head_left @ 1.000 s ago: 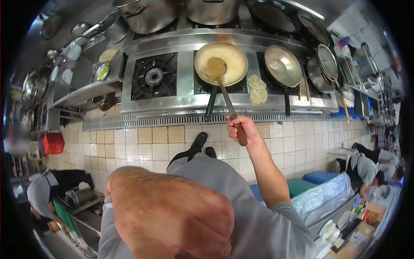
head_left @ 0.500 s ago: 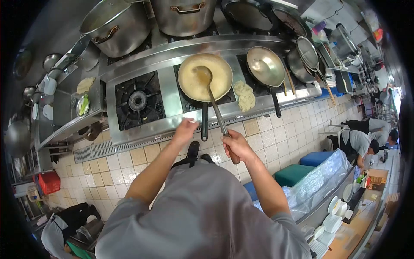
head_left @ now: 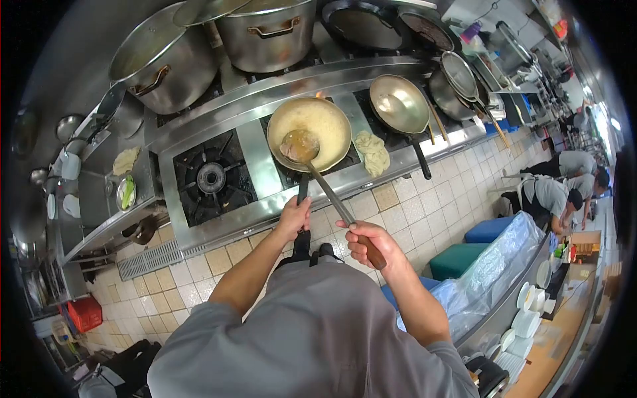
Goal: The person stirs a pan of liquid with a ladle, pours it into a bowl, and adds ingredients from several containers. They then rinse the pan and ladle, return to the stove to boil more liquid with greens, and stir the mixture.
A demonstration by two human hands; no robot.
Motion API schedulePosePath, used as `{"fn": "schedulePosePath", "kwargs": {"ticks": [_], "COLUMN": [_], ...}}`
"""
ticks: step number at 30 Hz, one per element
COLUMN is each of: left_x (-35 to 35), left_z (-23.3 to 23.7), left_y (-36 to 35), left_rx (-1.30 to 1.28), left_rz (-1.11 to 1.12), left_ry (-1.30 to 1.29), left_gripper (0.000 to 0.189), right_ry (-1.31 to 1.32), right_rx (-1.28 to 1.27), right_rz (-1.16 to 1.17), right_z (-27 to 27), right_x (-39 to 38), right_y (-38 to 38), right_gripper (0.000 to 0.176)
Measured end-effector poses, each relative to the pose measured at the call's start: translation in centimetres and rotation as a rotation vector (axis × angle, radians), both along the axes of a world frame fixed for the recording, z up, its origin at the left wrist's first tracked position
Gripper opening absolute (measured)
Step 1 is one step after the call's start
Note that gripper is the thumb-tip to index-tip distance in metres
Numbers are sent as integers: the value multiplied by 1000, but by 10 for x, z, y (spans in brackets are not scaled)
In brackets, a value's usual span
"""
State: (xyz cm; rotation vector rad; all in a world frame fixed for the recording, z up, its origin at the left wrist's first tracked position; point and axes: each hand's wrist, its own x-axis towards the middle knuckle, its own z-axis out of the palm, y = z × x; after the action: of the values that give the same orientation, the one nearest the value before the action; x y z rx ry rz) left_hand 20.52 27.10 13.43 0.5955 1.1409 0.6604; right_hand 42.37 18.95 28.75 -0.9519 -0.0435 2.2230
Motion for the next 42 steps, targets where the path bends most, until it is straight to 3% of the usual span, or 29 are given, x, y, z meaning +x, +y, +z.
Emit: {"fn": "schedulePosePath", "kwargs": {"ticks": [5,11,14,18,21,22,24,29,35,37,42], "left_x": [-17,-16,-11,15,53,68,100,189,320,363,493], "left_z": [8,52,61,71,58,54,54,35,51,34,47], "left_y": [-17,-53,-77,-116,-147,-161,-179,-220,-237,-231,-240], "left_rx": [51,55,35,10,52,56,54,91,325,178,63], "left_rz": [-108,-214,-279,-373,-514,-565,-632,-816,-1138,-1179,-1289], "left_ry": [14,114,140,218,253,248,267,258,422,271,169], "left_gripper": [18,18,16,14,14,14,14,16,18,19,19], "right_ry": [-156,-218,-204,-233,-265,-285,-202,-224,-248,-262,-190], "right_rx": [54,95,90,79,12,6,31,8,-30,-26,-12], "right_rz": [-21,-48,-95,-116,-175,-290,-217,-352,-614,-701,-1037], "right_z": [14,46,58,56,47,38,17,-3,-1,-1,11], "right_x": [4,40,67,114,160,176,208,268,311,326,370], "right_y": [-29,-78,-111,-166,-218,-239,-275,-374,-450,-464,-482], "right_gripper": [45,50,49,31,20,20,21,19,16,17,31]}}
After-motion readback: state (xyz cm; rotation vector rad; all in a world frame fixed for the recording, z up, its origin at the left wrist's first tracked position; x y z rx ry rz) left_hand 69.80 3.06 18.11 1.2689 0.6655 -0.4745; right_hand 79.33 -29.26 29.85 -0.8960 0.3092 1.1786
